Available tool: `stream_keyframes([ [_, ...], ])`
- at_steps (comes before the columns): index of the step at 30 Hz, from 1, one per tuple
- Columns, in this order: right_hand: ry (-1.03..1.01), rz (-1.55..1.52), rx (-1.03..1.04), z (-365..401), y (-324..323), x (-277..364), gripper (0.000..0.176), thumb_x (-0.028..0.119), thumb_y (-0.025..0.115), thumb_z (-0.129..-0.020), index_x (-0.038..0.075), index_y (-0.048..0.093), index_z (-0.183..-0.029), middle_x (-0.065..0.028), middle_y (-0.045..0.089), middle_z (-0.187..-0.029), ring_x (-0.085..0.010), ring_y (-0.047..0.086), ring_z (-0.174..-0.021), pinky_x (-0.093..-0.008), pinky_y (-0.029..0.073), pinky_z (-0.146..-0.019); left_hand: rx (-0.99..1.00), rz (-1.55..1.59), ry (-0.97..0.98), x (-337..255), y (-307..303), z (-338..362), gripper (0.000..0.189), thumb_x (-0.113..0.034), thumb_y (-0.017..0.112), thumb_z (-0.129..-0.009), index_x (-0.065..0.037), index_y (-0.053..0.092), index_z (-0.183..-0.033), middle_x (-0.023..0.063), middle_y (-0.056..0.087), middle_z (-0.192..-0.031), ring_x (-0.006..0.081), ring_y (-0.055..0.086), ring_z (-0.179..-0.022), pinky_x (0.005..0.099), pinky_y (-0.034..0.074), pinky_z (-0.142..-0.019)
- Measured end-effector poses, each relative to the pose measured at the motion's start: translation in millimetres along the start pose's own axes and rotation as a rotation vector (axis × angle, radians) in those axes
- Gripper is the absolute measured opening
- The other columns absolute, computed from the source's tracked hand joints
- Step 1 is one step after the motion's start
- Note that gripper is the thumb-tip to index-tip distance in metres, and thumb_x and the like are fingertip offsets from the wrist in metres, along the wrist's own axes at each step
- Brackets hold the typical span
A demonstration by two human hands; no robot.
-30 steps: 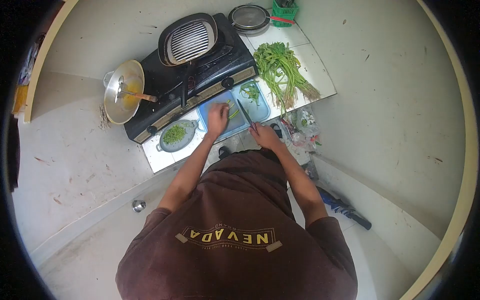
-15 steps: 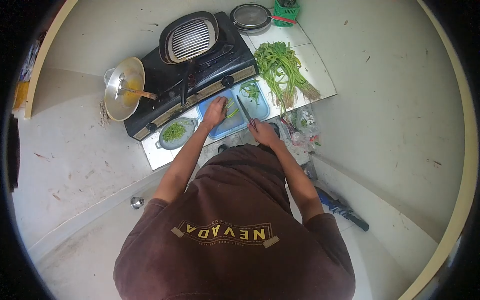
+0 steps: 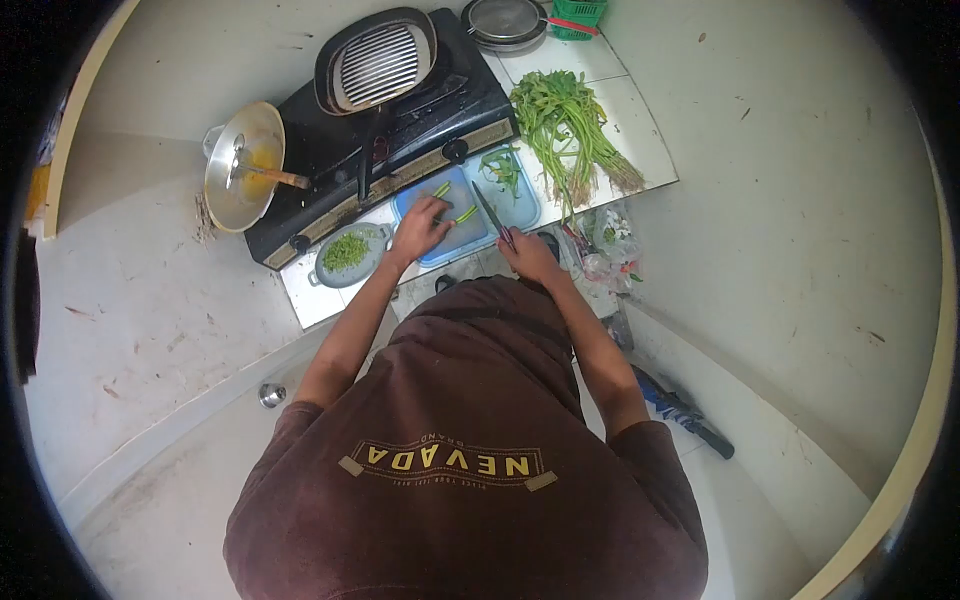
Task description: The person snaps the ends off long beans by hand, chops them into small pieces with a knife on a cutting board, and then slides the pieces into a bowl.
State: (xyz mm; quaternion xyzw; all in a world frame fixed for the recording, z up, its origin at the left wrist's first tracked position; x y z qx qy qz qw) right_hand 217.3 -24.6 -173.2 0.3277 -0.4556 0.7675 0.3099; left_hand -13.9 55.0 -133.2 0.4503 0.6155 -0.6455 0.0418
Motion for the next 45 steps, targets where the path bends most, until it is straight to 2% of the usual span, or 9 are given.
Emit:
stream_keyframes([
  [3,0.004,-0.016,0.019,-3,1,3,0.042,0.04,0.051,-0.104,-0.001,0.057,-0.095,-0.0189,0.064,-0.063,-0.0374,0.069,-0.063,-0.0494,0.053,-0.067,0.11,-0.069,-0.055,4,18,11,0.019,-0.008,0.067,-0.088,-0.003,0.065,-0.106,0.0157,0.06,-0.1,0.0377,0.061,-0.098,0.0458,0.051,-0.089],
  [16,-0.075,0.103,0.055,-24,5,-1,0.044,0.043,0.052,-0.103,0.0,0.059,-0.095,-0.0202,0.065,-0.066,-0.0421,0.067,-0.066,-0.0527,0.052,-0.067,-0.031,-0.081,-0.18,4,23,39,0.023,-0.005,0.061,-0.092,-0.003,0.063,-0.114,0.0179,0.059,-0.102,0.0394,0.061,-0.097,0.0471,0.051,-0.085],
  [25,-0.05,0.102,0.1,-23,2,8,0.042,0.041,0.053,-0.102,0.001,0.059,-0.096,-0.022,0.064,-0.066,-0.0445,0.066,-0.07,-0.0533,0.051,-0.068,-0.089,0.214,-0.27,24,8,29,0.017,-0.012,0.066,-0.094,-0.003,0.074,-0.105,0.0179,0.069,-0.099,0.0379,0.065,-0.096,0.0418,0.052,-0.086],
  [30,-0.08,0.11,0.075,-19,5,1,0.042,0.042,0.053,-0.102,0.001,0.059,-0.096,-0.0214,0.064,-0.066,-0.0437,0.067,-0.071,-0.0538,0.051,-0.069,-0.17,0.209,-0.313,34,-28,21,0.018,-0.006,0.064,-0.093,-0.002,0.072,-0.107,0.0183,0.069,-0.099,0.035,0.069,-0.084,0.0407,0.055,-0.075],
  [33,-0.055,0.09,0.084,-18,7,-3,0.042,0.042,0.054,-0.102,0.001,0.06,-0.098,-0.0221,0.065,-0.067,-0.0447,0.067,-0.072,-0.0544,0.05,-0.07,-0.078,0.28,-0.385,30,-31,17,0.022,-0.006,0.069,-0.088,-0.003,0.071,-0.109,0.0164,0.068,-0.098,0.0351,0.068,-0.087,0.041,0.055,-0.079],
  [36,-0.041,0.092,0.086,-16,7,-4,0.042,0.042,0.054,-0.102,0.001,0.06,-0.101,-0.0247,0.066,-0.072,-0.0468,0.066,-0.075,-0.0554,0.05,-0.072,0.14,0.088,-0.262,18,-21,20,0.03,-0.008,0.075,-0.083,-0.005,0.068,-0.113,0.0149,0.065,-0.104,0.0348,0.065,-0.098,0.0415,0.053,-0.087],
  [39,-0.073,0.109,0.06,-13,5,-4,0.04,0.042,0.055,-0.101,0.002,0.06,-0.103,-0.0273,0.066,-0.077,-0.0485,0.066,-0.077,-0.0566,0.05,-0.073,0.062,-0.024,-0.215,14,-16,37,0.036,-0.011,0.078,-0.08,-0.005,0.066,-0.114,0.0146,0.063,-0.111,0.0351,0.06,-0.109,0.0434,0.05,-0.094],
  [44,-0.219,0.235,-0.018,-5,3,13,0.042,0.042,0.055,-0.102,0.001,0.06,-0.099,-0.0224,0.066,-0.071,-0.0432,0.066,-0.07,-0.0517,0.051,-0.067,-0.11,0.058,-0.369,22,-20,79,0.034,-0.012,0.077,-0.082,-0.005,0.066,-0.114,0.0142,0.062,-0.114,0.0361,0.057,-0.111,0.0433,0.047,-0.097],
  [45,-0.23,0.242,0.004,-3,4,18,0.04,0.042,0.056,-0.101,0.002,0.06,-0.101,-0.0241,0.066,-0.073,-0.0451,0.066,-0.072,-0.0538,0.051,-0.068,-0.134,0.062,-0.386,23,-20,85,0.033,-0.012,0.077,-0.083,-0.005,0.066,-0.113,0.0141,0.062,-0.113,0.0363,0.058,-0.109,0.0434,0.047,-0.097],
])
Point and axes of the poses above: each hand's wrist, its own z-axis away from the middle knuckle, its own y-axis out of the palm, x = y × z, the point moved 5 cm from there along -z, towards the middle knuckle
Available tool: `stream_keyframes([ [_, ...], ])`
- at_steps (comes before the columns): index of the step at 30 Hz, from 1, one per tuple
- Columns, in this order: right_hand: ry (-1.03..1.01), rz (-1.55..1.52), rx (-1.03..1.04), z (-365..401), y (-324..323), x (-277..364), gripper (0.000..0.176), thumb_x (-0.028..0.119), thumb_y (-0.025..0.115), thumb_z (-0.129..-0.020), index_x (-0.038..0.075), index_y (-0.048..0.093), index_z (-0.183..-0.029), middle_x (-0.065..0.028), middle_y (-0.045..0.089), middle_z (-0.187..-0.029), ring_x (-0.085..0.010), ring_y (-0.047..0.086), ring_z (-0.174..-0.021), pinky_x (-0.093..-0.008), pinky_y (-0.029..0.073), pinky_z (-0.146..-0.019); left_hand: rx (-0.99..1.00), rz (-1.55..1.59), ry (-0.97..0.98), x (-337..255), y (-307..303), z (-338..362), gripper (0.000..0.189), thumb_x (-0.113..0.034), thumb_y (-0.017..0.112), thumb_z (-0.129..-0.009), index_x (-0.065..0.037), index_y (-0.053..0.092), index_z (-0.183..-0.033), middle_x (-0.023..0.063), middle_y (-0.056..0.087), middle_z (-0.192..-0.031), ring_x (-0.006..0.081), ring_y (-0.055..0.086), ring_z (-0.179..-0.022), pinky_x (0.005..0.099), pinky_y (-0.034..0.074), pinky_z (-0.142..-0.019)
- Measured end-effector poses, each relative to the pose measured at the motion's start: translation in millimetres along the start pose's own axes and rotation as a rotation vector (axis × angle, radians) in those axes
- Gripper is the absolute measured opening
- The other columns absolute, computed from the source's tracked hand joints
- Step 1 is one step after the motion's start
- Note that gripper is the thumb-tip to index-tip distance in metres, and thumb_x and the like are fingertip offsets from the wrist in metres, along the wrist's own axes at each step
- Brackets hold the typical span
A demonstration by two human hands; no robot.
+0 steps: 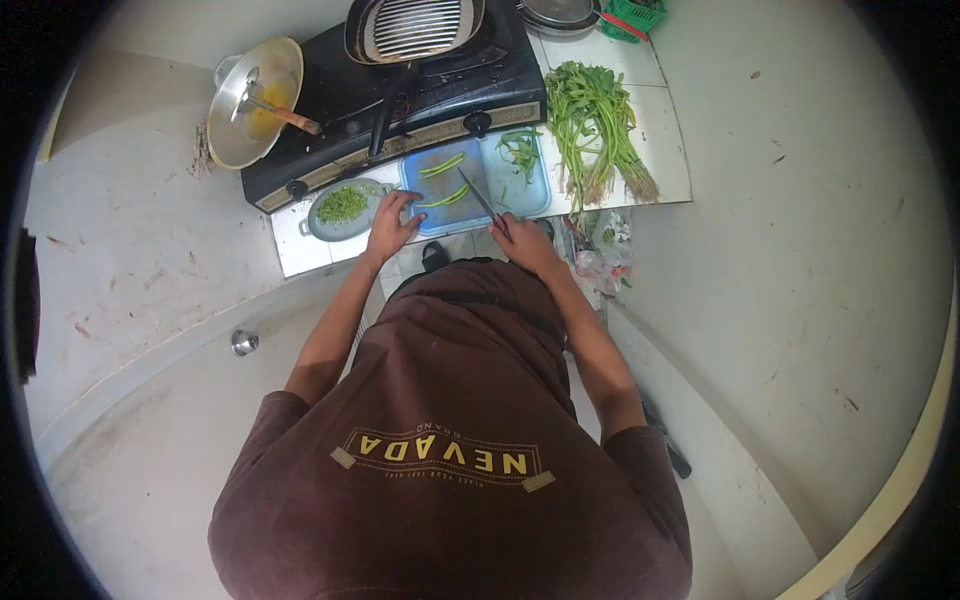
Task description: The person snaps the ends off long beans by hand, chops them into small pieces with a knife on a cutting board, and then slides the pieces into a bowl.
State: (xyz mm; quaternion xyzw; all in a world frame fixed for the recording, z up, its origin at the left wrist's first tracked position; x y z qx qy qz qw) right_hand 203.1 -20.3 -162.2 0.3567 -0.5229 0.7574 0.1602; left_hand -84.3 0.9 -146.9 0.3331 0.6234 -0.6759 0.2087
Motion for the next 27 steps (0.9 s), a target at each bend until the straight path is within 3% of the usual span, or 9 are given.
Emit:
stream_keyframes([
  [2,-0.03,0.012,0.042,-1,1,11,0.038,0.041,0.057,-0.1,0.003,0.061,-0.104,-0.0274,0.067,-0.079,-0.049,0.066,-0.078,-0.0579,0.051,-0.071,0.0,-0.006,0.003,7,0,6,0.029,-0.011,0.075,-0.085,-0.005,0.067,-0.112,0.0139,0.063,-0.111,0.036,0.058,-0.108,0.0433,0.047,-0.097],
  [8,-0.037,0.139,0.132,-9,39,24,0.04,0.043,0.059,-0.097,0.004,0.063,-0.105,-0.0265,0.067,-0.076,-0.0477,0.068,-0.074,-0.0579,0.054,-0.07,-0.011,0.011,0.037,10,-1,4,0.02,-0.009,0.071,-0.088,-0.004,0.068,-0.107,0.0138,0.064,-0.107,0.0352,0.059,-0.106,0.0435,0.047,-0.094],
  [14,0.043,0.225,0.09,-10,56,43,0.04,0.043,0.056,-0.098,0.004,0.062,-0.107,-0.0272,0.068,-0.075,-0.0479,0.068,-0.073,-0.0585,0.055,-0.068,0.013,0.03,0.173,17,10,-4,0.014,-0.008,0.069,-0.089,-0.002,0.068,-0.101,0.0148,0.063,-0.101,0.0366,0.06,-0.101,0.0445,0.049,-0.089],
  [27,0.205,0.203,0.007,1,94,75,0.041,0.039,0.055,-0.1,-0.001,0.059,-0.102,-0.0299,0.066,-0.072,-0.0497,0.067,-0.07,-0.0592,0.054,-0.067,0.047,0.111,0.153,26,12,-11,0.009,-0.005,0.067,-0.085,-0.001,0.071,-0.093,0.0158,0.063,-0.091,0.0373,0.063,-0.092,0.0454,0.051,-0.083],
])
Point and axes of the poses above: each hand's wrist, its own z-axis away from the middle knuckle, its own y-axis out of the palm, x = y × z, the point moved 5 cm from there along -z, towards the middle knuckle
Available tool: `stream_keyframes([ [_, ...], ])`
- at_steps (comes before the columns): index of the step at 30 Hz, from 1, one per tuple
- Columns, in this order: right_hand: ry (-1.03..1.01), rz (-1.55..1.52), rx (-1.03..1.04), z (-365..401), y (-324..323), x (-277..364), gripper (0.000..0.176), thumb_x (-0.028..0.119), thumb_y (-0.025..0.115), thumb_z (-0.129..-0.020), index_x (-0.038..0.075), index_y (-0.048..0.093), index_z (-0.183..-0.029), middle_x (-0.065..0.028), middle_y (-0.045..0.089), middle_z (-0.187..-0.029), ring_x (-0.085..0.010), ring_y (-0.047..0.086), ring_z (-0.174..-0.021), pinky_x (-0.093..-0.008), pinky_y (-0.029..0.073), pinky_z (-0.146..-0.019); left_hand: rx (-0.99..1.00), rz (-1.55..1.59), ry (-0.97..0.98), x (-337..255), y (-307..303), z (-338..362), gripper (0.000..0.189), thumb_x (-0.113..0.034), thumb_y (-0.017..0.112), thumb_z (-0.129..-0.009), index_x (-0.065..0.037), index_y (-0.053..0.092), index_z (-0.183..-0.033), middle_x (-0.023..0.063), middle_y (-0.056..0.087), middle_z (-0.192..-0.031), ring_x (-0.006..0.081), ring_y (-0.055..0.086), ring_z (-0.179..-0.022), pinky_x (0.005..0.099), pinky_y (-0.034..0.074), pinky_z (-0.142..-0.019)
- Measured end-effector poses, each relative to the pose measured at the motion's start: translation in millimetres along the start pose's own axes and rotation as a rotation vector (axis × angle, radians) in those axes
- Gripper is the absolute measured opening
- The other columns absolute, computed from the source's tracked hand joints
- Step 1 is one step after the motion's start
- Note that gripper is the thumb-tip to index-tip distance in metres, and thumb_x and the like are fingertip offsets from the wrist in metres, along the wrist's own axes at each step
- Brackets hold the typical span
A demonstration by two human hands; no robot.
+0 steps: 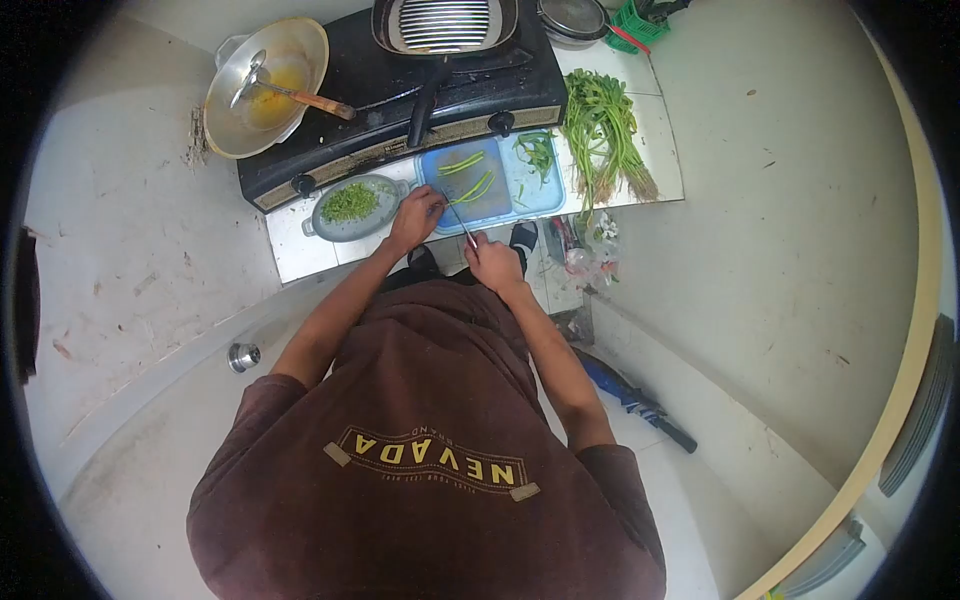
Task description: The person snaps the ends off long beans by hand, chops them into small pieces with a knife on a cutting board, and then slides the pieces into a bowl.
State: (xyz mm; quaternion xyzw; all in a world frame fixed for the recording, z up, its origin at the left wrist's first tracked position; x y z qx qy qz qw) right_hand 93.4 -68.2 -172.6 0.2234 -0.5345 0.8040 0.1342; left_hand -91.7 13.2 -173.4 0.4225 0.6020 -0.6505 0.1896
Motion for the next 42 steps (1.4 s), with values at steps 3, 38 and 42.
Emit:
stream_keyframes([
  [3,-0.005,0.047,-0.052,3,1,3,0.04,0.038,0.054,-0.1,-0.001,0.058,-0.1,-0.0293,0.065,-0.069,-0.0491,0.067,-0.068,-0.0591,0.054,-0.063,-0.014,0.002,0.026,-1,-1,0,0.01,-0.004,0.067,-0.084,-0.001,0.071,-0.093,0.0159,0.064,-0.091,0.0372,0.063,-0.092,0.0452,0.051,-0.083],
  [38,-0.195,-0.024,0.107,-28,-20,-2,0.038,0.038,0.05,-0.103,0.0,0.057,-0.103,-0.0267,0.067,-0.073,-0.0473,0.068,-0.071,-0.0568,0.054,-0.067,-0.226,0.15,-0.288,-14,-15,17,0.003,0.0,0.065,-0.091,0.0,0.067,-0.093,0.0141,0.061,-0.088,0.0285,0.064,-0.08,0.0399,0.05,-0.073],
  [42,-0.127,-0.241,0.022,-24,-47,-21,0.039,0.037,0.054,-0.101,-0.001,0.057,-0.099,-0.0272,0.066,-0.073,-0.0489,0.067,-0.075,-0.0604,0.051,-0.07,-0.218,0.072,-0.222,-26,-20,-2,0.005,-0.001,0.067,-0.091,-0.002,0.067,-0.096,0.0106,0.066,-0.09,0.0242,0.065,-0.081,0.0372,0.052,-0.073],
])
Point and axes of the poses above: each hand's wrist, its own z-axis away from the middle knuckle, its own y-axis out of the palm, x = y × z, the point moved 5 cm from there along -z, towards the middle knuckle
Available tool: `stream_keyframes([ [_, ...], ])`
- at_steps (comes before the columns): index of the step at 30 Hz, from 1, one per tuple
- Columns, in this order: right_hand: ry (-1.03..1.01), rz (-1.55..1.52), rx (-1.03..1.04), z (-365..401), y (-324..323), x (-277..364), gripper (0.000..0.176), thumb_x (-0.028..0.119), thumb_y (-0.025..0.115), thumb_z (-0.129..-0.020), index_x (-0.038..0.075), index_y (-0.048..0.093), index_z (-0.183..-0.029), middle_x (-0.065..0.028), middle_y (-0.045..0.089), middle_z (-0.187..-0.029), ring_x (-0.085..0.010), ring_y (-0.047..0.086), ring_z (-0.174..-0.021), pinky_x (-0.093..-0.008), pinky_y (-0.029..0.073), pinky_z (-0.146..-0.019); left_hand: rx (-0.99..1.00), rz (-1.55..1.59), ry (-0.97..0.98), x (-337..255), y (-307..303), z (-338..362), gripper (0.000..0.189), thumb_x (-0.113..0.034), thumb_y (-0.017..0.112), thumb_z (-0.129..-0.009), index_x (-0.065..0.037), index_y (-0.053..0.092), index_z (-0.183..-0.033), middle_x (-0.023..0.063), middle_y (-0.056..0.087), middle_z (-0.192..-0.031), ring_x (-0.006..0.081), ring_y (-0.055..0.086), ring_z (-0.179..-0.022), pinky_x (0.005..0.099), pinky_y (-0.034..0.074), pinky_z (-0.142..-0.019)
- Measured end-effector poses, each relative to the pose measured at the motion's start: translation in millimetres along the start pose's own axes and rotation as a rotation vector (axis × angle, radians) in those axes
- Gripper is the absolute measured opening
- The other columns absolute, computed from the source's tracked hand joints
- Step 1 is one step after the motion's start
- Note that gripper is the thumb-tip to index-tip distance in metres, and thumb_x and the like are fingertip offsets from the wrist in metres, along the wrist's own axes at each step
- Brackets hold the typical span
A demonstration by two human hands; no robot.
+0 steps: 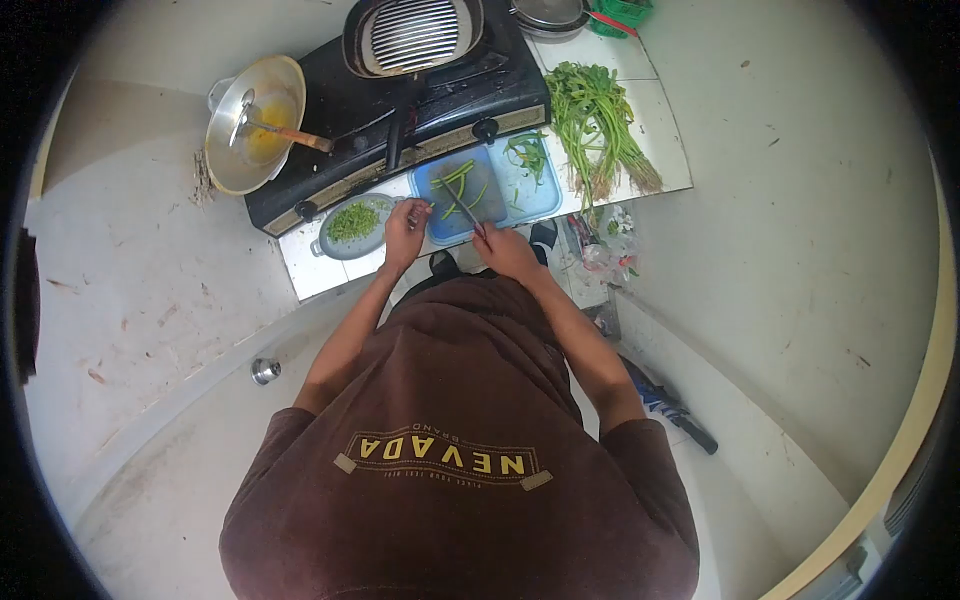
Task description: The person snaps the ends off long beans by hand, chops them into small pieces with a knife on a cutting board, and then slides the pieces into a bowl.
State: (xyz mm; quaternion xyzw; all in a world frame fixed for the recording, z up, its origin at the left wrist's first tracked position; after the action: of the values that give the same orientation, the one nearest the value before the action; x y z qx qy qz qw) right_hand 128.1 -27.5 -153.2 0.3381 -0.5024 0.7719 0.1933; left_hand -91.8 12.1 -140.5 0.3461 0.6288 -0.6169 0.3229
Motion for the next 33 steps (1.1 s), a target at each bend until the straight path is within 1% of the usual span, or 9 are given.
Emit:
stream_keyframes([
  [4,0.095,-0.128,-0.154,10,-23,-32,0.04,0.038,0.056,-0.101,-0.002,0.057,-0.095,-0.0273,0.064,-0.072,-0.0496,0.065,-0.074,-0.0582,0.049,-0.068,0.093,0.069,0.041,-6,31,-26,0.006,-0.004,0.068,-0.088,-0.002,0.066,-0.093,0.0126,0.065,-0.087,0.0285,0.062,-0.082,0.0412,0.05,-0.077],
  [7,0.191,-0.25,-0.178,16,-27,-61,0.041,0.038,0.056,-0.101,-0.002,0.057,-0.092,-0.0276,0.064,-0.071,-0.049,0.065,-0.074,-0.0562,0.048,-0.067,0.153,-0.121,0.243,-27,57,-47,0.006,-0.002,0.066,-0.086,-0.002,0.065,-0.091,0.0135,0.065,-0.087,0.0323,0.062,-0.084,0.0442,0.049,-0.077],
  [12,0.244,-0.305,-0.227,30,-35,-77,0.042,0.038,0.057,-0.102,-0.001,0.057,-0.089,-0.025,0.063,-0.066,-0.0453,0.065,-0.067,-0.0531,0.049,-0.064,0.261,-0.307,0.261,-39,93,-64,0.007,-0.007,0.067,-0.084,-0.003,0.065,-0.089,0.0151,0.066,-0.09,0.0357,0.062,-0.089,0.047,0.048,-0.081],
  [15,0.26,-0.373,-0.186,37,-40,-79,0.037,0.036,0.057,-0.104,0.0,0.059,-0.097,-0.0091,0.061,-0.058,-0.0178,0.061,-0.049,-0.034,0.048,-0.049,0.246,-0.391,0.308,-35,102,-65,0.009,-0.011,0.068,-0.085,-0.003,0.065,-0.09,0.0154,0.067,-0.091,0.0369,0.062,-0.09,0.0485,0.048,-0.082],
  [21,0.231,-0.353,-0.145,33,-44,-90,0.038,0.036,0.058,-0.103,0.0,0.058,-0.094,-0.0095,0.063,-0.06,-0.0184,0.062,-0.05,-0.0343,0.048,-0.05,0.211,-0.251,0.253,-34,89,-53,0.021,-0.016,0.071,-0.087,-0.001,0.067,-0.102,0.0174,0.065,-0.095,0.0381,0.061,-0.092,0.0478,0.048,-0.084],
  [24,0.258,-0.377,-0.114,30,-55,-92,0.042,0.04,0.058,-0.101,0.0,0.058,-0.089,-0.021,0.062,-0.064,-0.0402,0.066,-0.064,-0.0499,0.049,-0.063,0.103,-0.226,0.142,-33,76,-45,0.032,-0.018,0.075,-0.085,0.002,0.065,-0.108,0.0198,0.062,-0.1,0.0386,0.059,-0.095,0.0469,0.048,-0.086],
  [26,0.23,-0.341,-0.095,25,-58,-97,0.042,0.041,0.057,-0.101,0.0,0.058,-0.09,-0.0221,0.063,-0.066,-0.0427,0.066,-0.067,-0.0511,0.049,-0.065,0.103,-0.262,0.027,-31,68,-38,0.037,-0.018,0.077,-0.083,0.003,0.063,-0.11,0.0211,0.06,-0.103,0.0392,0.059,-0.098,0.0462,0.048,-0.087],
  [30,0.2,-0.296,-0.01,15,-63,-101,0.041,0.04,0.057,-0.101,0.0,0.059,-0.091,-0.0239,0.063,-0.068,-0.046,0.065,-0.072,-0.053,0.049,-0.068,0.089,-0.321,0.064,-26,76,-30,0.039,-0.018,0.078,-0.083,0.003,0.063,-0.112,0.021,0.06,-0.104,0.0402,0.058,-0.099,0.0473,0.047,-0.088],
  [33,0.075,-0.177,0.007,7,-68,-101,0.04,0.038,0.056,-0.104,0.001,0.056,-0.089,-0.0113,0.063,-0.06,-0.0243,0.065,-0.052,-0.0387,0.05,-0.054,0.053,-0.328,0.079,-33,83,-29,0.038,-0.017,0.078,-0.082,0.001,0.064,-0.112,0.02,0.061,-0.105,0.04,0.058,-0.1,0.0475,0.047,-0.09],
])
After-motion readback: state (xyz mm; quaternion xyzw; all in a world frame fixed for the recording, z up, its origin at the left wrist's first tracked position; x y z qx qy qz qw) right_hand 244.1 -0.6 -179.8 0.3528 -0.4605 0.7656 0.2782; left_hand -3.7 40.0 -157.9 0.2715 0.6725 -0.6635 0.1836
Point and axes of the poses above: each hand's wrist, its own z-axis away from the middle knuckle, its own y-axis out of the palm, x = y × z, the point moved 5 cm from there along -z, towards the middle knuckle
